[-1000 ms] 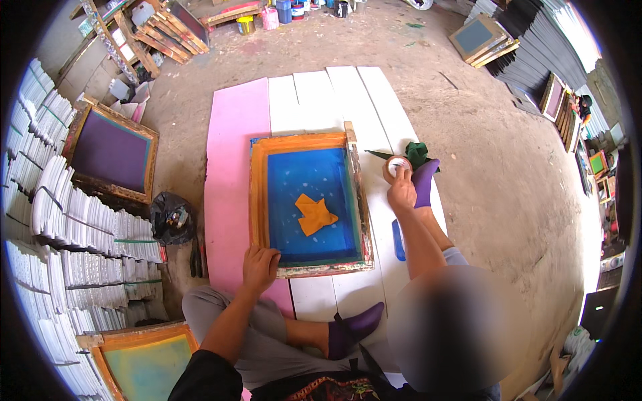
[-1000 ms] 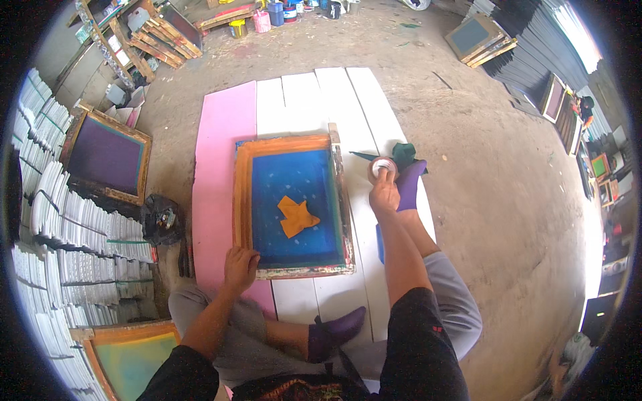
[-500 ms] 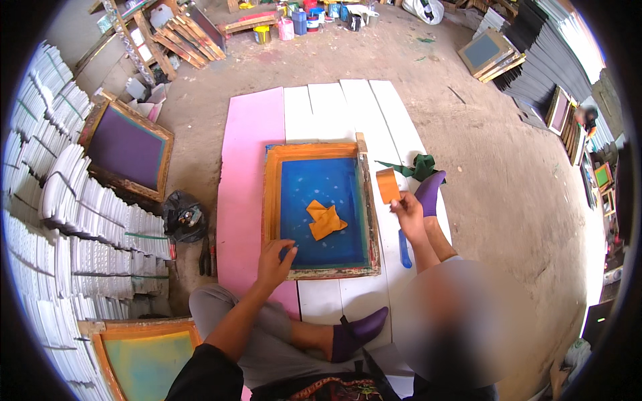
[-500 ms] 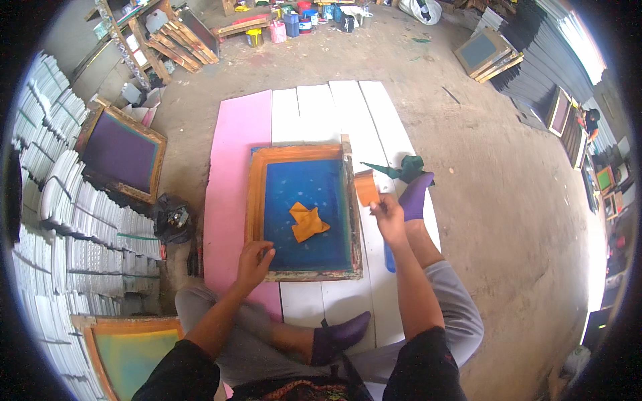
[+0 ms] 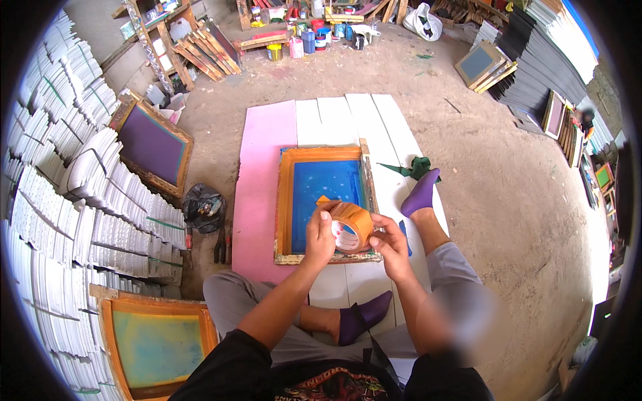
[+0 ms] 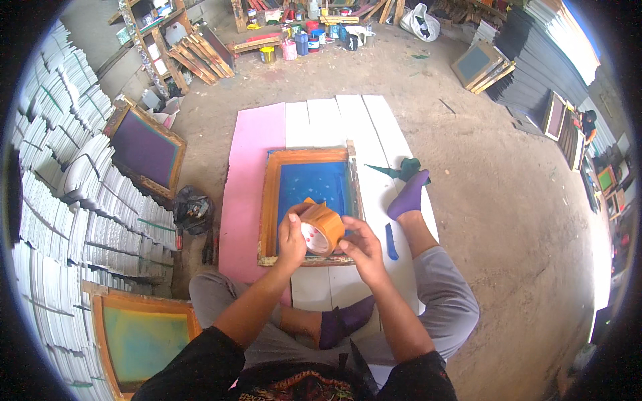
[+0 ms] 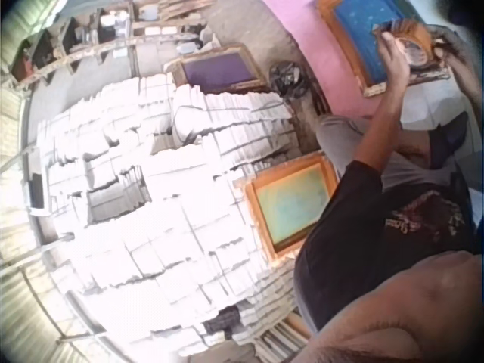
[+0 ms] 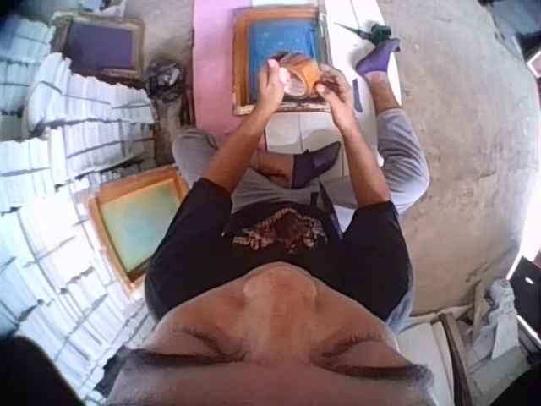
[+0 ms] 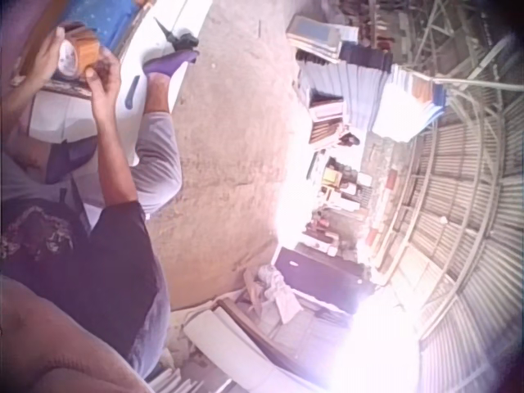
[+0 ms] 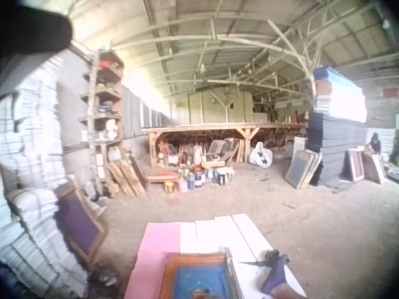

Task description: The person sits on the floor and applies masking tape to the edges of a wooden frame with a blue screen. They repeatedly pick up tape, press it along the frame edges, and smooth it down, occasionally using a yellow cloth to wipe the surface.

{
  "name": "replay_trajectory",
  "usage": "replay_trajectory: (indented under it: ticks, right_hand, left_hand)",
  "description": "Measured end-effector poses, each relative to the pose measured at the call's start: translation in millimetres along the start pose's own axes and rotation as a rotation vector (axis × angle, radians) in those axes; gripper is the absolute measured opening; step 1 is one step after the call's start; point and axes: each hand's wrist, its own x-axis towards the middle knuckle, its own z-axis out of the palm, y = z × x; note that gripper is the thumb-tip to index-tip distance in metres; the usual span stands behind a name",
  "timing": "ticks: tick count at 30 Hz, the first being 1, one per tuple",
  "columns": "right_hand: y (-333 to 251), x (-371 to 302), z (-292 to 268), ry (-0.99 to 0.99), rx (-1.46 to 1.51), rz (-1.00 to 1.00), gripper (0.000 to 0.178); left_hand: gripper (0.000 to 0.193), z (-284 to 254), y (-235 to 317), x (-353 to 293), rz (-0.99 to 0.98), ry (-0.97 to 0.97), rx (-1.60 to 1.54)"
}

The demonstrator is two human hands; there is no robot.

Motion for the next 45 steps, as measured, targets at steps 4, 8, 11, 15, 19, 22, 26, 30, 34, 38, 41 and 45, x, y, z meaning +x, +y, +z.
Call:
replay_trajectory:
  ticks: [4, 8, 11, 15, 19, 22, 26, 30, 34, 38, 41, 45]
  right_hand:
    - [-27, -11, 17, 0.188, -0.765, -0.412, 0.035]
    - [-43, -10, 42, 0.155, -1.086, -0.755, 0.032]
    - [-41, -9, 47, 0.130, -1.209, -0.804, 0.032]
    - [-37, -11, 49, 0.130, -1.296, -0.860, 0.029]
    - [-35, -9, 51, 0.115, -1.319, -0.880, 0.027]
    - [-32, -7, 49, 0.123, -1.360, -0.901, 0.025]
    - [-22, -6, 47, 0.163, -1.414, -0.928, 0.022]
    - [-13, -4, 47, 0.187, -1.382, -0.884, 0.020]
    - [-12, -7, 52, 0.173, -1.349, -0.778, 0.017]
    - [-9, -7, 54, 0.133, -1.303, -0.659, 0.013]
    - [1, -5, 53, 0.165, -1.141, -0.565, 0.009]
    - [22, -7, 49, 0.235, -0.859, -0.391, 0.005]
  left_hand:
    - [0.050, -14, 20, -9, 0.148, 0.035, 0.211]
    - [0.046, -25, 23, -12, 0.310, 0.068, 0.371]
    - [0.046, -28, 31, -13, 0.363, 0.065, 0.439]
    - [0.047, -33, 39, -15, 0.392, 0.049, 0.509]
    - [0.048, -37, 41, -14, 0.445, 0.051, 0.554]
    - [0.049, -37, 40, -14, 0.455, 0.045, 0.581]
    - [0.051, -36, 42, -14, 0.482, 0.041, 0.653]
    - [0.053, -33, 40, -15, 0.488, 0.048, 0.697]
    - [0.054, -32, 40, -15, 0.470, 0.052, 0.714]
    - [0.053, -33, 38, -15, 0.461, 0.055, 0.742]
    - [0.052, -34, 36, -15, 0.468, 0.056, 0.759]
    - [0.047, -30, 33, -17, 0.446, 0.048, 0.721]
